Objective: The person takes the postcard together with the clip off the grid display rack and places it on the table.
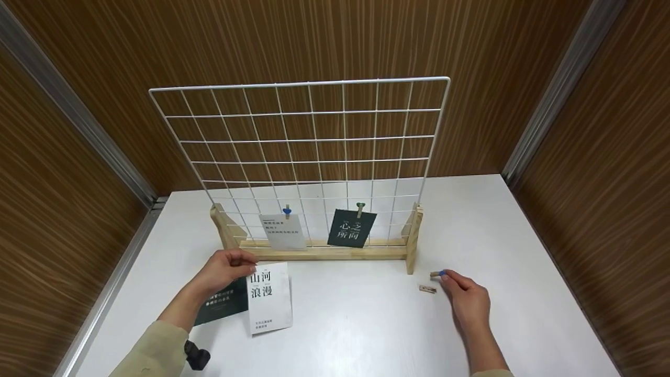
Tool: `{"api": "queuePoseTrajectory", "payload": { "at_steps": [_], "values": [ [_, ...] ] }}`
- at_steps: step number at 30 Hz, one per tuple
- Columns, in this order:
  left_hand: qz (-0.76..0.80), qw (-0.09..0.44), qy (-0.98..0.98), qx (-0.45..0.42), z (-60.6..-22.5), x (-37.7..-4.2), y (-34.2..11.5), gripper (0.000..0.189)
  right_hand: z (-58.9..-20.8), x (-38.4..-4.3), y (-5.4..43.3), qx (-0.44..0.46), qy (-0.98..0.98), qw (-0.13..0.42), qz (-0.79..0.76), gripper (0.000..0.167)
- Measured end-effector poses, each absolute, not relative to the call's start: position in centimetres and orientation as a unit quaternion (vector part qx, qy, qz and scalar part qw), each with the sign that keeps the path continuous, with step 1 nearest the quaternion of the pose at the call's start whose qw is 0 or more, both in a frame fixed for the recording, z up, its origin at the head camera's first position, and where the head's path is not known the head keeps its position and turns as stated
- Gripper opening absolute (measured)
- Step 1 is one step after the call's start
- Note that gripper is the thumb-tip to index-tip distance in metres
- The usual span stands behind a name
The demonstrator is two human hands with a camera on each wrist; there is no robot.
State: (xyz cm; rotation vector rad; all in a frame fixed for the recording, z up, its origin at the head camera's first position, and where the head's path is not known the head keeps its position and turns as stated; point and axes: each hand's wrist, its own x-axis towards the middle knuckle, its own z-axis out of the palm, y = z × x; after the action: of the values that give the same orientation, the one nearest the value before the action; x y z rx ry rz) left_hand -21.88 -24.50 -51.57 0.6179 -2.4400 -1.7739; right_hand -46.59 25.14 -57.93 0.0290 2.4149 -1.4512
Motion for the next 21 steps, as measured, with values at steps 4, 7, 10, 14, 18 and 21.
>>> {"api": "queuePoseTrajectory", "payload": {
  "at_steps": [4,7,10,14,18,21],
  "values": [
    [-0.573,0.028,-0.792,0.207,-51.78,-21.82,-24.51,0.02,-58.35,-46.26,24.95,-0.009,0.862,0.138,-0.487,0.054],
    [-0.573,0.027,-0.792,0.207,-51.86,-21.87,-24.51,0.02,-58.58,-46.06,24.85,-0.016,0.867,0.126,-0.482,0.05],
    [-0.573,0.023,-0.791,0.213,-51.96,-21.82,-24.45,0.02,-58.81,-45.91,24.86,-0.029,0.873,0.117,-0.472,0.049],
    [-0.571,0.018,-0.79,0.223,-52.0,-21.82,-24.33,0.02,-59.01,-45.75,24.81,-0.041,0.877,0.109,-0.466,0.044],
    [-0.569,0.017,-0.791,0.226,-52.08,-22.0,-24.14,0.02,-59.05,-45.62,24.67,-0.043,0.873,0.106,-0.474,0.04],
    [-0.565,0.017,-0.793,0.226,-52.19,-22.16,-24.04,0.02,-59.02,-45.56,24.61,-0.052,0.878,0.099,-0.466,0.04]
  ]
}}
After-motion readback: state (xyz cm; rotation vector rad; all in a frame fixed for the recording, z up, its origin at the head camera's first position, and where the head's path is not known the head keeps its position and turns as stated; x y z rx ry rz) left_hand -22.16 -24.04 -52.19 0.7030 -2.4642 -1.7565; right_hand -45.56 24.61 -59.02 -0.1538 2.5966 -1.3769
